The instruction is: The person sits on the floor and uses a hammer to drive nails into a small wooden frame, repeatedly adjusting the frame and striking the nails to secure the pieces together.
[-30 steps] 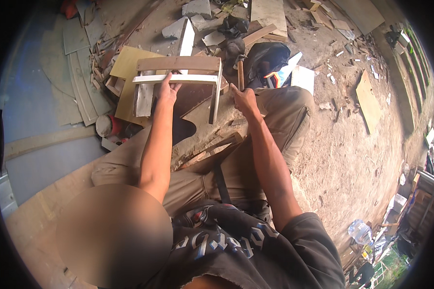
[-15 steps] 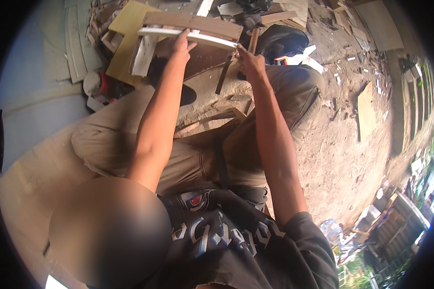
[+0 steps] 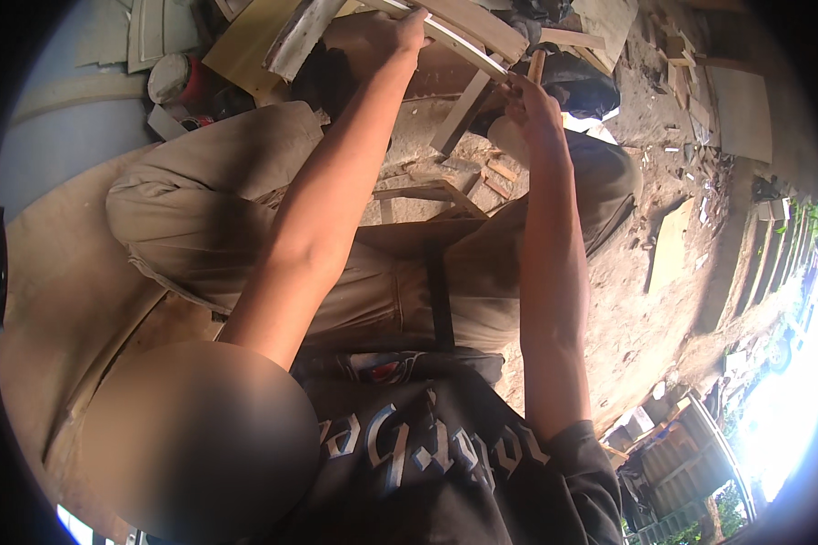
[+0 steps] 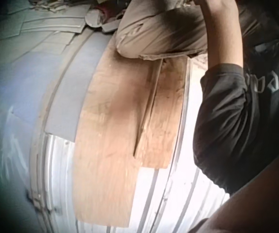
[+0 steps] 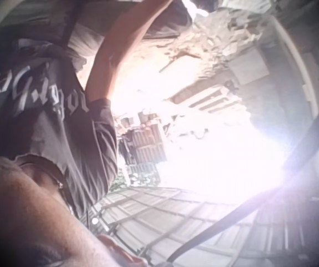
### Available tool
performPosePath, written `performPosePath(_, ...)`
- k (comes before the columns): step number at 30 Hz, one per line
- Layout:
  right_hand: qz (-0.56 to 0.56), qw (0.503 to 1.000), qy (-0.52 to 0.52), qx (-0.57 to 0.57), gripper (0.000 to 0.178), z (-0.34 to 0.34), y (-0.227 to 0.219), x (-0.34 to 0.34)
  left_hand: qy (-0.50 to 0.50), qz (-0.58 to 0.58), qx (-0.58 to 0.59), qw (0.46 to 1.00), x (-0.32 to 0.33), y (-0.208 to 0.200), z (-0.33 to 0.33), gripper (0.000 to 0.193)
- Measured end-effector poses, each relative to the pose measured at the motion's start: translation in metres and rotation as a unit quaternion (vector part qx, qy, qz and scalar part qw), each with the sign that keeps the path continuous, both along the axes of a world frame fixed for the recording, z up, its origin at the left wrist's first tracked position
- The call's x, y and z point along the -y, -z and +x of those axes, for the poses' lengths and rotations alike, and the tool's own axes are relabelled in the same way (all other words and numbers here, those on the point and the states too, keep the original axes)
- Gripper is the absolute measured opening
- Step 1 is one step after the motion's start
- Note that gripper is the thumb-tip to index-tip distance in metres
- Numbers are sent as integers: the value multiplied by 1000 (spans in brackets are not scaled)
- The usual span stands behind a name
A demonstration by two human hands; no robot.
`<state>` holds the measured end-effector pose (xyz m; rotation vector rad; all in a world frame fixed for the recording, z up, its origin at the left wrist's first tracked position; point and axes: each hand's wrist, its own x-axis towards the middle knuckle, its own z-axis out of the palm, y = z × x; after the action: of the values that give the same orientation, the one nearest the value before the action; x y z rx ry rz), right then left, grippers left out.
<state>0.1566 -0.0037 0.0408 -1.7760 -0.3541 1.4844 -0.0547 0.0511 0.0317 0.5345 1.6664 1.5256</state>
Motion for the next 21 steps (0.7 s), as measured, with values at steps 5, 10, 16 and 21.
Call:
performPosePath(5, 23, 1000, -12, 8, 25, 4, 1, 3, 4, 26, -68, 997, -1, 0, 4, 30)
performPosePath(10, 27, 1000, 2, 8, 26, 13, 11, 11, 37, 31, -56, 997, -15, 31, 10, 29)
performPosePath(16, -30, 997, -40, 51, 27, -3, 6, 8, 37, 42, 94, 994, -49, 92, 10, 29)
performPosePath(21, -5, 999, 13, 31, 25, 0, 4, 14, 19, 52, -153, 987, -34, 50, 17, 36)
